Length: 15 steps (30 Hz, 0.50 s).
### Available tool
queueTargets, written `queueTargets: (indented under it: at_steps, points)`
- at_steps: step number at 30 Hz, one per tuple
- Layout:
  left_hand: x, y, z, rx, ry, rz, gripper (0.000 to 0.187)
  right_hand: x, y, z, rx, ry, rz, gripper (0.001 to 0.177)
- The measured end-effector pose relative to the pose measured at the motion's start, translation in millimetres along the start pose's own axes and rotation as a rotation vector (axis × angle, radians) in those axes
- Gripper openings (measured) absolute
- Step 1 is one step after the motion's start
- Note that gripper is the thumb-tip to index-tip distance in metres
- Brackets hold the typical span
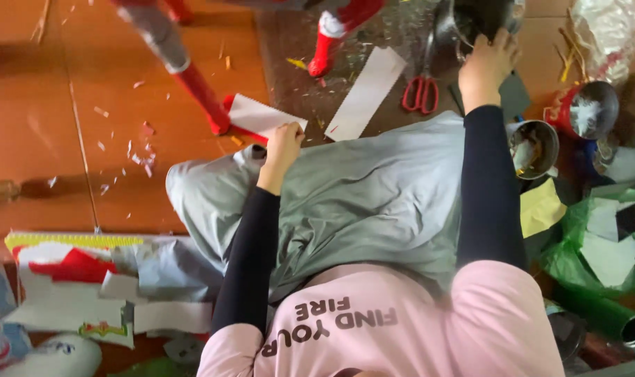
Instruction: Applying paper strips and adhesive to a horse-shaped figurine to build its form.
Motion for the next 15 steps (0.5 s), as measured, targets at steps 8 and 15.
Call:
queueTargets:
  at_steps: [8, 15]
  points:
    - [-36, 33, 41, 0.025, 0.049, 0.018, 0.019, 7, 16, 45, 0.098, 0.359, -0.195, 0.018]
    - [-53, 75, 70, -0.302, -0.173, 0.058, 0.053, 45, -36, -54, -0.174, 0.376, -0.048, 0.021]
Point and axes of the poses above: each hand's wrist, its own x-axis away from the middle knuckle, its own y-axis out of the palm, z = x × y, the point moved 1 cm from there along -x, towards the middle knuckle, and after that the axes turned 10 degrees about -z, right-handed, at the moved point
